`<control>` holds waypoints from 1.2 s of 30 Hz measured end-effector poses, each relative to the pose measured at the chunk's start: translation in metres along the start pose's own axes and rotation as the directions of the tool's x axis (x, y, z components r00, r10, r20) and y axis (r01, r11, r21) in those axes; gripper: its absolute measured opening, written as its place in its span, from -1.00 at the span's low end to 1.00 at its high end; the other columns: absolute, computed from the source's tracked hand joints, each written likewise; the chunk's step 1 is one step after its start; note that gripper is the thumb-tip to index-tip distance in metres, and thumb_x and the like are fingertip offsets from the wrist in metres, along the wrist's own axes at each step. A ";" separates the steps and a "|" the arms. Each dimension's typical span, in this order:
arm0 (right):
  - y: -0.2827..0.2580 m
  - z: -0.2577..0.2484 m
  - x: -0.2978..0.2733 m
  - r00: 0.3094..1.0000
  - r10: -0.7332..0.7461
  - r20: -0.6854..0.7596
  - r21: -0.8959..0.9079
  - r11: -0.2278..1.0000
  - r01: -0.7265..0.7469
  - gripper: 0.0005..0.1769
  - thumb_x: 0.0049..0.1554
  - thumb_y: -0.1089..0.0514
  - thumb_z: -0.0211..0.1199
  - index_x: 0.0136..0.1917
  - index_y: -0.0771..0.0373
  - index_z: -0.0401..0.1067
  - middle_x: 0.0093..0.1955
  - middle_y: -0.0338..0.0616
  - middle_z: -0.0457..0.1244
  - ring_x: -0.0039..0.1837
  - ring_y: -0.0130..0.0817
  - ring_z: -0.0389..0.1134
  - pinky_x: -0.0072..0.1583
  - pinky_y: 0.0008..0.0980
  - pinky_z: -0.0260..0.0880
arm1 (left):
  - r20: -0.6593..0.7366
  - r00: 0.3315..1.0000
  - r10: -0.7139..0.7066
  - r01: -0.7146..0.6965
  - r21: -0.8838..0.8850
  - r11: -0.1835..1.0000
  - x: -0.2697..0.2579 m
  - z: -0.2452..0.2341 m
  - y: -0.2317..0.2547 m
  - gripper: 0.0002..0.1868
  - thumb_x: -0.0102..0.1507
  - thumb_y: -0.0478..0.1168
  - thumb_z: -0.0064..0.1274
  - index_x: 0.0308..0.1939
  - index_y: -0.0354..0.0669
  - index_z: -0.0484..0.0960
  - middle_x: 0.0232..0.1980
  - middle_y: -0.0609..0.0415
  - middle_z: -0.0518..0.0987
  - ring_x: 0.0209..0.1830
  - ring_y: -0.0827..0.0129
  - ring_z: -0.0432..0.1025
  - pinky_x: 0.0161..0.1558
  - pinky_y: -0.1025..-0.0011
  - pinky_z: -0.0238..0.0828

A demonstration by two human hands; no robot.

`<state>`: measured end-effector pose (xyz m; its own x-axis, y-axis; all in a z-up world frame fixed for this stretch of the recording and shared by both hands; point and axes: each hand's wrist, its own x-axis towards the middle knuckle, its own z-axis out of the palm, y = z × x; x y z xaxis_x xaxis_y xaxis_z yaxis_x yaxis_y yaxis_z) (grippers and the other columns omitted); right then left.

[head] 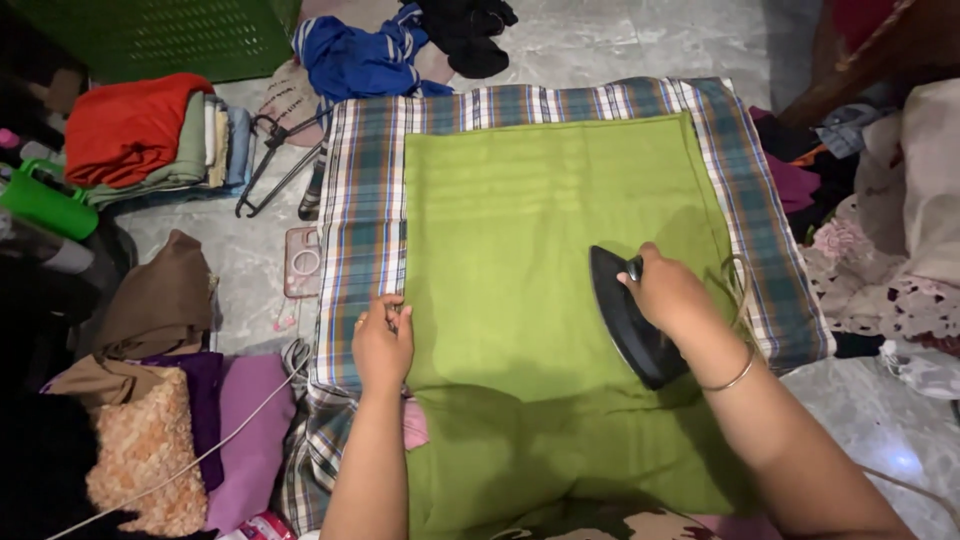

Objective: Ironing a green piece of fabric and then folding it on a floor-level surface.

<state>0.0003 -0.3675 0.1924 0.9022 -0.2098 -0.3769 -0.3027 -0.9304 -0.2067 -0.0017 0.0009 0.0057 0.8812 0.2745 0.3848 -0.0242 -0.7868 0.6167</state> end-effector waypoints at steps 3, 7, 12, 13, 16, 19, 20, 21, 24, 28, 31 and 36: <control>0.003 0.007 0.022 0.998 0.003 -0.059 0.001 1.000 -0.003 -0.41 0.27 -0.05 0.16 0.42 0.36 0.27 0.18 0.39 0.35 0.30 0.29 0.39 0.23 0.16 0.44 | 0.007 1.000 -0.008 0.008 -0.007 1.000 0.000 -0.001 -0.001 -0.83 0.23 -0.14 0.27 -0.15 0.12 0.61 -0.50 0.21 0.55 -0.31 0.17 0.47 -0.12 0.23 0.47; -0.005 0.002 0.073 0.996 -0.011 -0.092 -0.018 1.000 0.010 -0.44 0.27 -0.05 0.18 0.40 0.35 0.31 0.17 0.40 0.36 0.28 0.30 0.39 0.20 0.19 0.44 | 0.000 1.000 -0.022 0.022 0.025 0.999 0.001 0.003 -0.001 -0.83 0.22 -0.14 0.27 -0.15 0.13 0.61 -0.51 0.21 0.54 -0.34 0.18 0.46 -0.14 0.23 0.47; -0.023 -0.010 0.148 0.978 -0.038 -0.205 -0.047 0.998 0.029 -0.44 0.26 -0.02 0.24 0.38 0.39 0.34 0.17 0.44 0.35 0.26 0.34 0.39 0.16 0.22 0.44 | 0.008 0.999 -0.040 0.040 0.023 0.999 0.003 0.005 -0.002 -0.84 0.23 -0.14 0.26 -0.16 0.11 0.60 -0.56 0.22 0.52 -0.39 0.20 0.46 -0.14 0.28 0.47; -0.028 -0.014 0.162 0.979 -0.041 -0.199 -0.050 0.998 0.032 -0.44 0.26 -0.02 0.24 0.38 0.39 0.34 0.17 0.44 0.35 0.26 0.34 0.39 0.16 0.22 0.44 | 0.010 0.999 -0.046 0.046 0.026 0.999 0.003 0.005 -0.003 -0.84 0.23 -0.14 0.26 -0.16 0.11 0.60 -0.56 0.22 0.52 -0.39 0.20 0.46 -0.14 0.28 0.47; -0.039 -0.022 0.212 0.966 -0.090 -0.242 -0.053 0.995 0.079 -0.46 0.25 0.02 0.28 0.33 0.46 0.39 0.12 0.47 0.35 0.23 0.38 0.39 0.16 0.21 0.43 | 0.017 0.999 -0.040 0.039 0.046 0.998 0.004 0.006 -0.005 -0.84 0.21 -0.16 0.26 -0.17 0.13 0.61 -0.57 0.23 0.50 -0.39 0.22 0.46 -0.17 0.29 0.47; -0.048 -0.028 0.265 0.976 -0.028 -0.215 -0.025 0.999 0.023 -0.51 0.26 -0.09 0.27 0.25 0.31 0.35 0.16 0.29 0.34 0.19 0.34 0.35 0.07 0.21 0.38 | 0.167 0.985 -0.034 0.028 0.037 0.999 0.008 0.001 -0.006 -0.88 0.32 -0.19 0.09 -0.07 0.05 0.61 -0.51 0.34 0.42 -0.42 0.32 0.40 -0.20 0.23 0.41; -0.050 -0.030 0.278 0.977 -0.016 -0.213 -0.027 1.000 0.010 -0.47 0.27 -0.12 0.27 0.29 0.31 0.32 0.19 0.33 0.30 0.19 0.35 0.34 0.08 0.22 0.38 | 0.182 0.981 -0.059 0.050 0.054 0.997 0.008 0.001 -0.005 -0.90 0.32 -0.18 0.08 -0.09 0.07 0.61 -0.52 0.34 0.42 -0.42 0.32 0.39 -0.23 0.25 0.39; -0.053 -0.033 0.290 0.977 -0.004 -0.211 -0.029 1.000 -0.002 -0.43 0.27 -0.15 0.26 0.32 0.30 0.29 0.22 0.37 0.27 0.20 0.35 0.33 0.09 0.23 0.38 | 0.197 0.977 -0.085 0.072 0.070 0.995 0.008 0.001 -0.003 -0.92 0.32 -0.16 0.07 -0.11 0.09 0.60 -0.53 0.34 0.41 -0.42 0.32 0.39 -0.26 0.27 0.37; -0.061 -0.038 0.310 0.971 -0.013 -0.238 0.028 0.999 0.020 -0.48 0.26 -0.07 0.30 0.30 0.33 0.31 0.23 0.33 0.29 0.24 0.37 0.30 0.11 0.24 0.37 | 0.140 0.990 -0.032 0.025 0.050 0.998 0.008 0.002 -0.003 -0.92 0.30 -0.18 0.09 -0.12 0.08 0.61 -0.53 0.35 0.40 -0.45 0.34 0.37 -0.26 0.29 0.37; -0.067 -0.042 0.312 0.984 0.044 -0.172 0.035 0.999 -0.038 -0.42 0.28 -0.15 0.26 0.36 0.30 0.29 0.30 0.33 0.24 0.29 0.32 0.28 0.17 0.20 0.36 | 0.095 0.996 0.004 -0.007 0.037 0.999 0.009 -0.001 0.002 -0.95 0.30 -0.21 0.09 -0.17 0.07 0.59 -0.56 0.32 0.35 -0.47 0.30 0.34 -0.24 0.29 0.37; -0.078 -0.051 0.274 0.991 0.097 -0.088 0.033 0.995 -0.094 -0.47 0.32 -0.12 0.23 0.32 0.34 0.30 0.10 0.28 0.35 -0.21 0.15 0.47 -0.05 0.12 0.48 | 0.108 0.994 0.015 -0.017 0.023 1.000 0.012 0.000 0.000 -0.94 0.33 -0.18 0.06 -0.13 0.03 0.59 -0.51 0.29 0.38 -0.42 0.26 0.38 -0.22 0.24 0.38; -0.061 -0.021 0.213 0.984 -0.092 -0.152 -0.016 0.996 0.091 -0.41 0.26 0.03 0.25 0.36 0.56 0.34 0.18 0.52 0.32 0.25 0.36 0.38 0.18 0.17 0.43 | -0.004 1.000 -0.002 0.002 0.041 0.999 0.008 0.000 0.003 -0.89 0.24 -0.13 0.21 -0.20 0.09 0.59 -0.55 0.18 0.49 -0.38 0.16 0.48 -0.21 0.20 0.49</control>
<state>0.2177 -0.3616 0.1438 0.9624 -0.1663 -0.2147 -0.2145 -0.9503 -0.2256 0.0056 0.0004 0.0109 0.8793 0.2784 0.3865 -0.0029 -0.8083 0.5888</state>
